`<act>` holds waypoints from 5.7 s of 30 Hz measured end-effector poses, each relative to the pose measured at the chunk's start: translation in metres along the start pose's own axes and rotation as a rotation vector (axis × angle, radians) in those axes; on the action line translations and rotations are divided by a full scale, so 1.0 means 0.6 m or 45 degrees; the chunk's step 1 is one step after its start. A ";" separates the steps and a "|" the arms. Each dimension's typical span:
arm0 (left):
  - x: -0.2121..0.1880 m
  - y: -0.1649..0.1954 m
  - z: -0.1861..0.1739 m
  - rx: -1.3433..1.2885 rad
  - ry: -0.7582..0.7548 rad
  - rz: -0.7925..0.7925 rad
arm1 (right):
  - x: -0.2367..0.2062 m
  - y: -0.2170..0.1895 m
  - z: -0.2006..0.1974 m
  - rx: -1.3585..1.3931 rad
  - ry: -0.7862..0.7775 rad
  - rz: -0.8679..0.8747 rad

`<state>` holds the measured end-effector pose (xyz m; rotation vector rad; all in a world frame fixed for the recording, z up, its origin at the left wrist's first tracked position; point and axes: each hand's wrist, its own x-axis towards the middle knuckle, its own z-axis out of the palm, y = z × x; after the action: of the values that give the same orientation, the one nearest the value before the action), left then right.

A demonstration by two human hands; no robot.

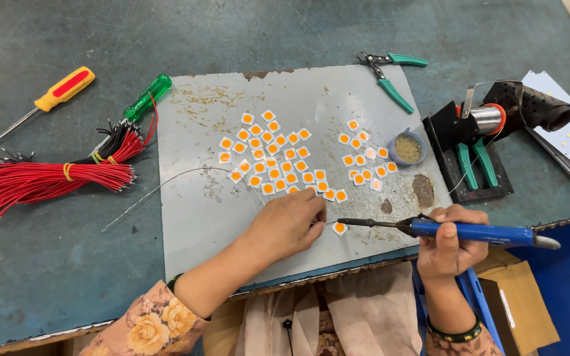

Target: The person uses a soldering iron to attach wires to small square LED modules arranged on a work surface. They repeatedly position the wire, apply the soldering iron, and move to the next LED. The person handles the soldering iron and wire throughout the clip.

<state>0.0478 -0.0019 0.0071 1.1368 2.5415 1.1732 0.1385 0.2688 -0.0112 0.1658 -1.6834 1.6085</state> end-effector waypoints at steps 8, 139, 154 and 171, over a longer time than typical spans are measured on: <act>-0.002 -0.005 0.012 -0.018 0.137 0.062 | 0.016 -0.004 -0.006 -0.170 -0.291 -0.239; 0.051 0.042 0.035 0.371 0.028 -0.051 | 0.010 0.118 -0.109 0.464 0.534 0.149; -0.022 0.037 0.016 -0.058 0.253 -0.125 | 0.015 0.054 -0.052 0.251 0.224 0.101; -0.030 0.031 0.041 0.081 0.432 -0.053 | 0.054 0.056 -0.003 0.212 -0.196 -0.140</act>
<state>0.0812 0.0083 -0.0002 0.9616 2.8518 1.3893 0.0975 0.2902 -0.0181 0.4681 -1.6232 1.6875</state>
